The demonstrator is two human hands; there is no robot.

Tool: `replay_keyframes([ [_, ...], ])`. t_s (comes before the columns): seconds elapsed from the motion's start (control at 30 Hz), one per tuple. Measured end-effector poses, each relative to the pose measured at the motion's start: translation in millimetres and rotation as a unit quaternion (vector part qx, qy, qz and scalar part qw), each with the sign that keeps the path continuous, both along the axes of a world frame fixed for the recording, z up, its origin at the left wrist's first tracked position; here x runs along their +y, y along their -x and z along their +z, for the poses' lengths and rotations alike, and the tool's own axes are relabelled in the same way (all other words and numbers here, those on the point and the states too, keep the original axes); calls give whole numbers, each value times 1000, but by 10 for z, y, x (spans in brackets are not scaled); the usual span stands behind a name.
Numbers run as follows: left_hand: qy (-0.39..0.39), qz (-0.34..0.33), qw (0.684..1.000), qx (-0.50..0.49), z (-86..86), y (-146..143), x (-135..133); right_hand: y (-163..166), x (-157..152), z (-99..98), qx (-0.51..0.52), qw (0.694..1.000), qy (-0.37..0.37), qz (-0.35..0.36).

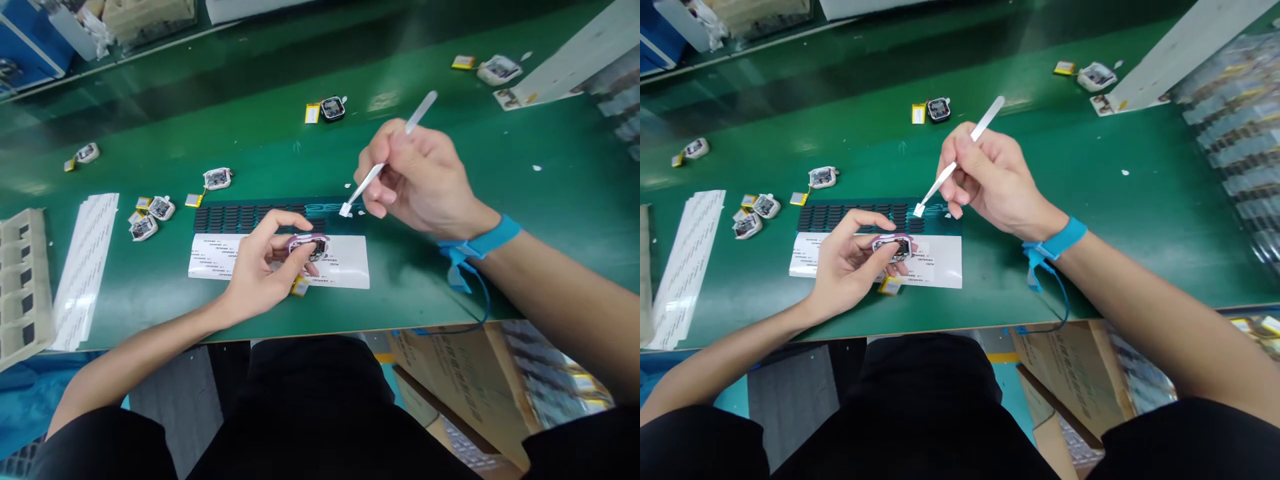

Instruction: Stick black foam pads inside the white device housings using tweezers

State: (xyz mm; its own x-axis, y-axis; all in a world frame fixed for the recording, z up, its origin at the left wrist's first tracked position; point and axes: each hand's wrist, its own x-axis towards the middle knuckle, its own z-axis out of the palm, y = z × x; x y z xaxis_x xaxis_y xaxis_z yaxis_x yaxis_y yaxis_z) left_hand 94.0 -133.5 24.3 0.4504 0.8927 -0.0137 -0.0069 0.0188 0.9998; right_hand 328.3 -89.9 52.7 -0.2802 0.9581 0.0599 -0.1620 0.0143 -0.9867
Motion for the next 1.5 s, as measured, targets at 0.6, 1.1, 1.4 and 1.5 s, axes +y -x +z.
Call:
replay_keyframes([
  [0.6, 56, -120, 990, -45, 15, 44, -7, 231, -368, -73, -46, 997, -5, 54],
  [1.1, 85, -121, 985, -93, -17, 61, -32, 225, -375, -112, -23, 997, -40, 61],
  [1.4, 100, -114, 984, -99, 14, 47, -32, 238, -384, -98, -29, 998, -23, 43],
  [1.5, 114, -110, 983, -96, 10, 63, -33, 243, -387, -86, -33, 999, -16, 39],
])
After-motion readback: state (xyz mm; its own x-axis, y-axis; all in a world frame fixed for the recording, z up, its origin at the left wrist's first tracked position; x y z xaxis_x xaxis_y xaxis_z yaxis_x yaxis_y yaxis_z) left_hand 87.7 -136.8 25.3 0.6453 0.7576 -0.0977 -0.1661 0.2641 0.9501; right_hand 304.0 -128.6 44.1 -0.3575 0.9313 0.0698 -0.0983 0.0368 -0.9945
